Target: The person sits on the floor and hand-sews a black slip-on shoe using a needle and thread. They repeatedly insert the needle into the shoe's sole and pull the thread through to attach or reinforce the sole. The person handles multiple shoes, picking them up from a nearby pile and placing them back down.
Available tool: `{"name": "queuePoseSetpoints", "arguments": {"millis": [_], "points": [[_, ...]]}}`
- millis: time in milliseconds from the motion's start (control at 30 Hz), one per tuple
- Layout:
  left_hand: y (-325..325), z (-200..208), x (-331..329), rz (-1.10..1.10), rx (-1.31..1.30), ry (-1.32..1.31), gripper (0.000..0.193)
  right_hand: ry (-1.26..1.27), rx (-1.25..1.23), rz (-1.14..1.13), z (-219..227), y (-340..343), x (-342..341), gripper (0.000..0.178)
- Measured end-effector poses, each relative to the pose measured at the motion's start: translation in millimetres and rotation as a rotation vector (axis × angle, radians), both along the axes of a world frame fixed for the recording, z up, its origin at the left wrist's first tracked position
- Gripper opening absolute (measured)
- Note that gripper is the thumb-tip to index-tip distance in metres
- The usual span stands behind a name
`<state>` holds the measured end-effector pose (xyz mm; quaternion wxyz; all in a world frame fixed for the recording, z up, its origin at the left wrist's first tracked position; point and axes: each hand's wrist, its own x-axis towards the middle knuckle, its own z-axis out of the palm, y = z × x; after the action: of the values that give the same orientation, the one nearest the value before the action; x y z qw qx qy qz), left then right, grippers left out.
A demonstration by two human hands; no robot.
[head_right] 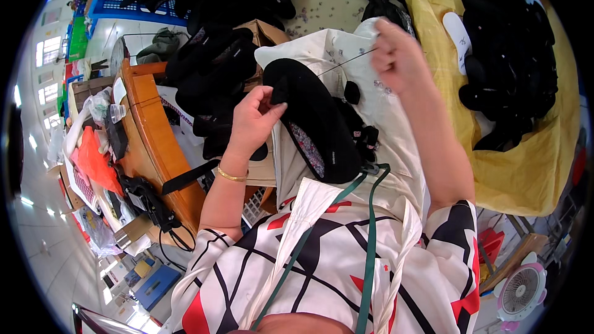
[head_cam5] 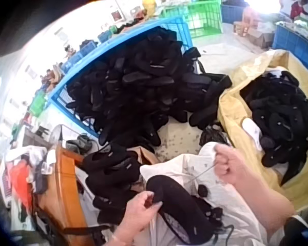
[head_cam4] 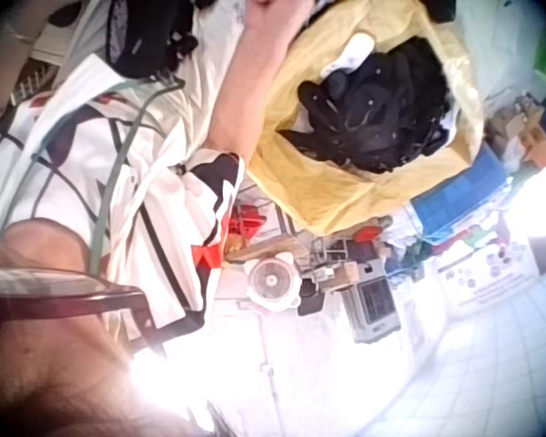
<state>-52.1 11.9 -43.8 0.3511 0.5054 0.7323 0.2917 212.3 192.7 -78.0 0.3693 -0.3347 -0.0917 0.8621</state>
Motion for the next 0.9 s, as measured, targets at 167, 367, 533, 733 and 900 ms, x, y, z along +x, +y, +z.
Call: {"name": "queuePoseSetpoints", "arguments": {"millis": [167, 367, 533, 733, 900], "points": [[-13, -7, 7, -0.058, 0.367, 0.516, 0.023, -0.158, 0.256, -0.085, -2, 12, 32, 0.008], [-15, -1, 20, -0.420, 0.582, 0.870, 0.035, -0.977, 1.535, 0.235, 6, -48, -30, 0.019], [-7, -6, 22, -0.226, 0.454, 0.715, 0.045, -1.150, 1.746, 0.543, -18, -50, -62, 0.017], [-12, -11, 25, -0.014, 0.295, 0.340, 0.050, -0.926, 1.243, 0.213, 2, -40, -85, 0.014], [-8, -13, 30, 0.037, 0.265, 0.331, 0.048, -0.219, 0.669, 0.196, 23, -73, -120, 0.032]]}}
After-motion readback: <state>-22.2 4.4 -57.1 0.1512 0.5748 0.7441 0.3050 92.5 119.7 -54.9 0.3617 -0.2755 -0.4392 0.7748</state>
